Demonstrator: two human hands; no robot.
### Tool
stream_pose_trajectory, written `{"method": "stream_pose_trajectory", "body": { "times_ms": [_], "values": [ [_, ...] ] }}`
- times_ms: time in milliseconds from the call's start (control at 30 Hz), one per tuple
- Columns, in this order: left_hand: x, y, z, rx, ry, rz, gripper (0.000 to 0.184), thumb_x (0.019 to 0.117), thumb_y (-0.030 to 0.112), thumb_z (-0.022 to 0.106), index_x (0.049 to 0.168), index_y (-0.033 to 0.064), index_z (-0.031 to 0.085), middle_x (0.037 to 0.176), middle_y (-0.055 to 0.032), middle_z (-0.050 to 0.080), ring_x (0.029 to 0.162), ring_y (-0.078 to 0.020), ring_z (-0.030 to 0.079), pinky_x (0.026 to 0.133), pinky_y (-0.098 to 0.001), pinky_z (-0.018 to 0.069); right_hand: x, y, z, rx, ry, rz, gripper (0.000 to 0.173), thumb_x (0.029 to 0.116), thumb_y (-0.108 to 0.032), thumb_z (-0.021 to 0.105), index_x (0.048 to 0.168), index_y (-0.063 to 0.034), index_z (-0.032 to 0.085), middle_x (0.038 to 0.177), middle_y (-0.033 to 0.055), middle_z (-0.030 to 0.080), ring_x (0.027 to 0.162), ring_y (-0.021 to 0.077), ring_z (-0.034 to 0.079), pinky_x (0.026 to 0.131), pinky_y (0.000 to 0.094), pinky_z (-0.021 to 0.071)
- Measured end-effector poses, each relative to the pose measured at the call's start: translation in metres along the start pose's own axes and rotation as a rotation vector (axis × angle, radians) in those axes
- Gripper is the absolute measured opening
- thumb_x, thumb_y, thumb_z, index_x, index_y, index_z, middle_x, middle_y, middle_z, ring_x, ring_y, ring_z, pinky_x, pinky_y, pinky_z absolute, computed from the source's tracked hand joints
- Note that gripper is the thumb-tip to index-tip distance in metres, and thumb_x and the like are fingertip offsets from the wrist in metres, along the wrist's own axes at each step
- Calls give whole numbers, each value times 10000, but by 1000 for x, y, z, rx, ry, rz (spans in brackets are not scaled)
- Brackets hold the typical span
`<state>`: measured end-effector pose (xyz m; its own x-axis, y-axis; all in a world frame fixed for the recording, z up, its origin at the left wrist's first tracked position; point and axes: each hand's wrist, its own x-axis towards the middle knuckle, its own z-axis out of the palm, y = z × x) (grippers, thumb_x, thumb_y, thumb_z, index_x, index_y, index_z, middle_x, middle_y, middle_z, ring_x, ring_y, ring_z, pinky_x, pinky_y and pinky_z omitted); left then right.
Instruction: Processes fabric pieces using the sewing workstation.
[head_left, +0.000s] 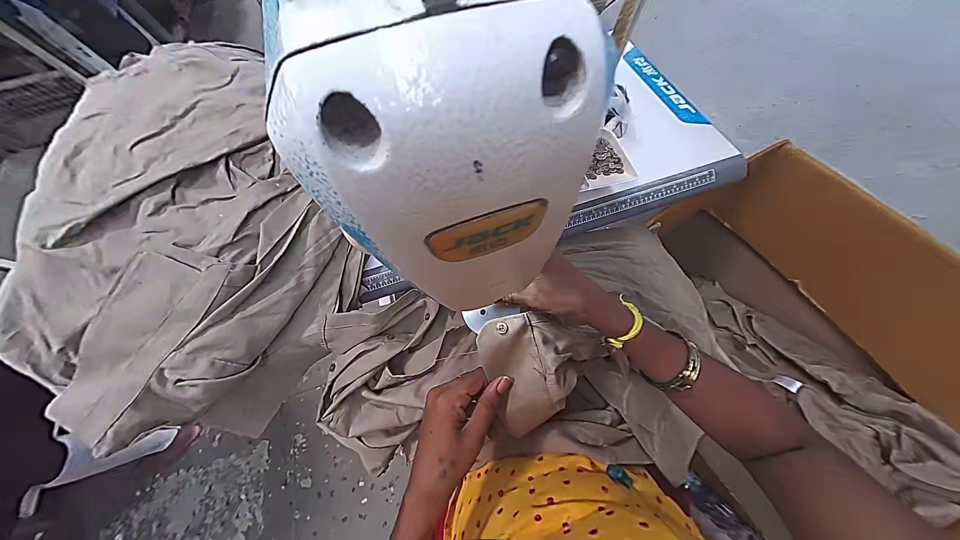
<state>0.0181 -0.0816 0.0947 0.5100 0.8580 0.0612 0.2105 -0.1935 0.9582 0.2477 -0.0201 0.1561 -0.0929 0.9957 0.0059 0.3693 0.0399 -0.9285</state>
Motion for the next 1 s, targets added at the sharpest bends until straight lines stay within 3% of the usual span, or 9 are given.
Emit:
{"method": "stream_pose_trajectory", "body": {
  "times_ms": [100,167,233,333,433,800,867,933,1000],
  "values": [
    [1,8,-6,-89,37,-40,338,1049,314,546,833,83,664,622,60,646,495,-45,637,463,-230,573,-13,7,-22,1,-175,56,331,961,-339,700,1057,-40,596,791,-46,603,682,-2,569,667,205,507],
    [3,13,-9,-163,49,-89,316,1054,283,521,818,110,641,594,84,606,467,-26,596,447,-207,541,-24,6,-28,-78,-281,123,330,992,-408,641,967,-79,648,723,-86,527,631,-13,469,618,210,403],
    [10,16,-11,-222,37,-141,306,1058,252,500,814,123,634,582,97,579,457,-10,564,447,-193,517,-27,7,-23,-102,-247,149,288,1003,-374,640,884,-112,652,683,-99,502,607,-16,446,600,212,375],
    [32,17,-11,-222,68,-183,308,1052,247,495,805,122,628,587,85,570,471,-20,551,464,-203,507,-13,12,-20,-74,-81,123,209,991,-271,682,878,-96,688,679,-77,540,610,-2,471,612,220,405],
    [52,21,-11,-122,178,-200,345,1023,259,550,702,138,589,543,88,522,440,-12,505,436,-190,454,1,14,-21,-109,38,57,216,977,-208,701,807,-91,634,594,-60,487,523,17,432,525,226,367],
    [63,18,-13,-46,263,-190,364,1013,252,583,666,143,565,528,88,510,427,-1,474,419,-179,407,7,9,-24,-101,33,51,121,1014,-142,636,918,-70,640,668,-27,527,574,35,467,559,229,393],
    [62,19,-13,-40,266,-205,341,1008,239,583,683,137,574,536,82,518,430,-5,483,421,-180,420,6,20,-37,-243,110,-23,98,1009,-155,648,995,-70,694,757,4,634,639,72,557,617,285,470],
    [63,20,-11,-39,272,-217,319,1005,220,577,698,131,579,541,80,519,430,-6,480,418,-182,416,7,42,-66,-471,317,-96,163,1013,-157,630,1051,-47,743,918,100,727,802,228,693,743,463,567],
    [62,19,-8,-34,290,-230,311,1006,212,569,706,129,580,542,84,517,433,-6,486,420,-185,421,8,64,-101,-657,542,-62,200,1019,-124,582,1074,-25,747,993,175,724,908,349,713,804,572,556]
  ]
}}
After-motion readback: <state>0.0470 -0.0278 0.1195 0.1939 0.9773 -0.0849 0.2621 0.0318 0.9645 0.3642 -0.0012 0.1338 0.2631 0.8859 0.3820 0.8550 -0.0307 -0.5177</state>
